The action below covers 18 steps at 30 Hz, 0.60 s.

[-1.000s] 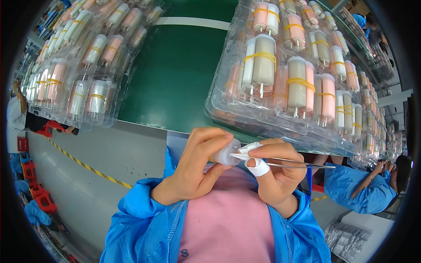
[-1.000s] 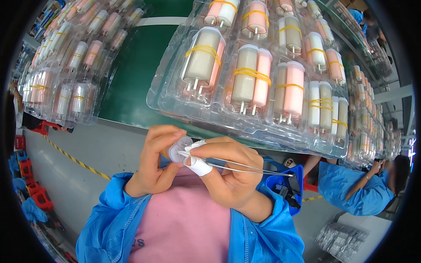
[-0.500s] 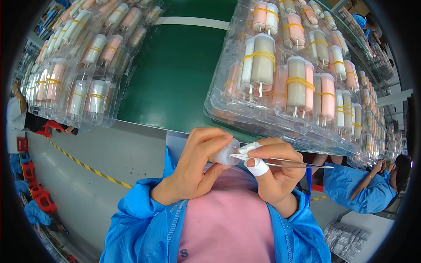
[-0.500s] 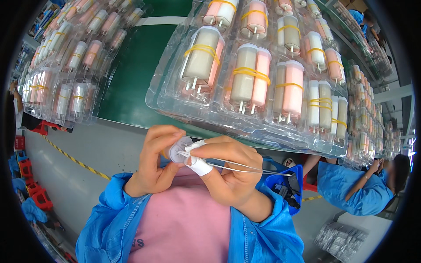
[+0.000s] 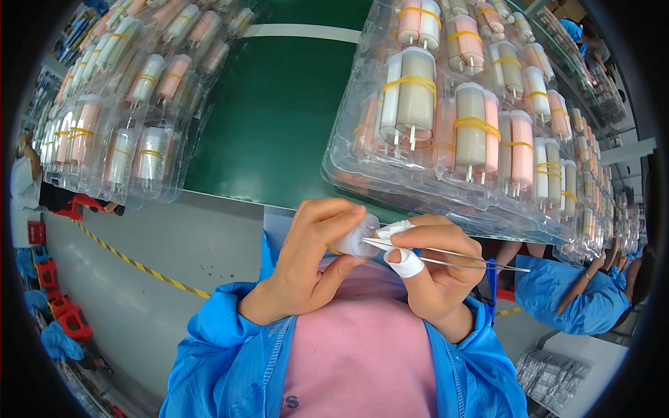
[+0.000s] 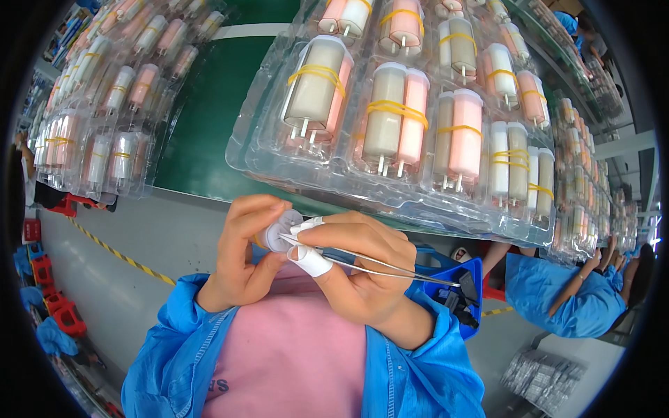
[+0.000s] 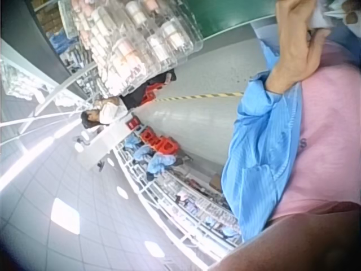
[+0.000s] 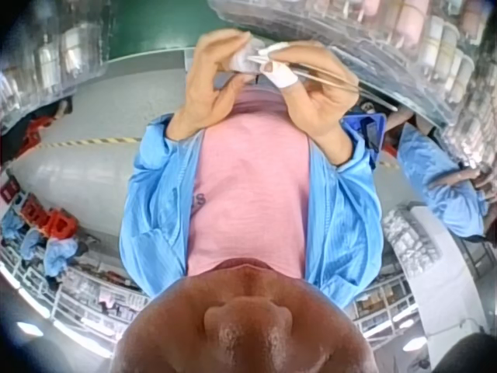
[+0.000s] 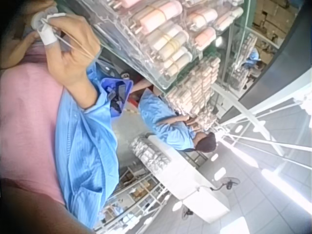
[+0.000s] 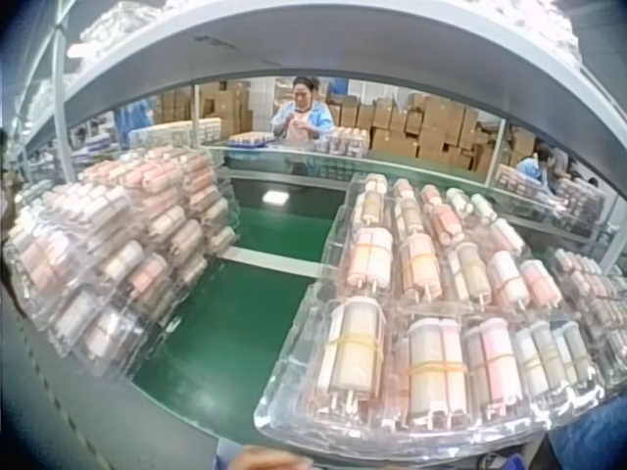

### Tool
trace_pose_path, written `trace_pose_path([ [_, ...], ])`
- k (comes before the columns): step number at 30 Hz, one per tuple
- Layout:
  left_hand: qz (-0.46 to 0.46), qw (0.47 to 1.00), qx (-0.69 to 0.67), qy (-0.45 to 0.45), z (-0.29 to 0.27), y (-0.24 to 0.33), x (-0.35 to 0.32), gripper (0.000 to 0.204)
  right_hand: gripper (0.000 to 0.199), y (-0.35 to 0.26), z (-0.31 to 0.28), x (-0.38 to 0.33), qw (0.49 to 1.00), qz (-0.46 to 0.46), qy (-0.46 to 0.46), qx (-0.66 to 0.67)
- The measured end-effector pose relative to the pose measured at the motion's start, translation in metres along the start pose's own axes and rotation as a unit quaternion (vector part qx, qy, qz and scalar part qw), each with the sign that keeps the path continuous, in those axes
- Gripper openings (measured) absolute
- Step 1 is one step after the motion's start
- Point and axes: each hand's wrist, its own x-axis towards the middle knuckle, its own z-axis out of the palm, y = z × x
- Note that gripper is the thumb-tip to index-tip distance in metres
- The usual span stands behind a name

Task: The person is assembling electronic components using tweezers and manual dexterity at a production workstation.

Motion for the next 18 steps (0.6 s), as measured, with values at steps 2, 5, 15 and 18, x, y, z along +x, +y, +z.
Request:
trace_pose_path([
  [2,0.0,1.0,-0.004,0.002,-0.0007,-0.0006,-0.0006,0.055,0.017,-0.0004,0.0009,0.0,1.0,0.002,-0.001,0.0],
  [5,-0.001,1.0,-0.007,0.002,-0.0015,-0.0011,-0.0011,0.055,0.017,0.0003,0.0016,-0.0002,1.0,-0.003,-0.004,-0.005],
  [15,0.028,0.999,0.035,0.0,-0.0014,-0.0008,0.0011,0.056,0.015,0.0005,0.0006,0.0035,0.999,-0.018,-0.025,-0.026],
  [18,0.065,0.994,0.091,-0.013,-0.004,-0.0018,0.0046,0.055,0.014,-0.006,-0.0003,0.0085,0.997,-0.012,-0.052,-0.059],
])
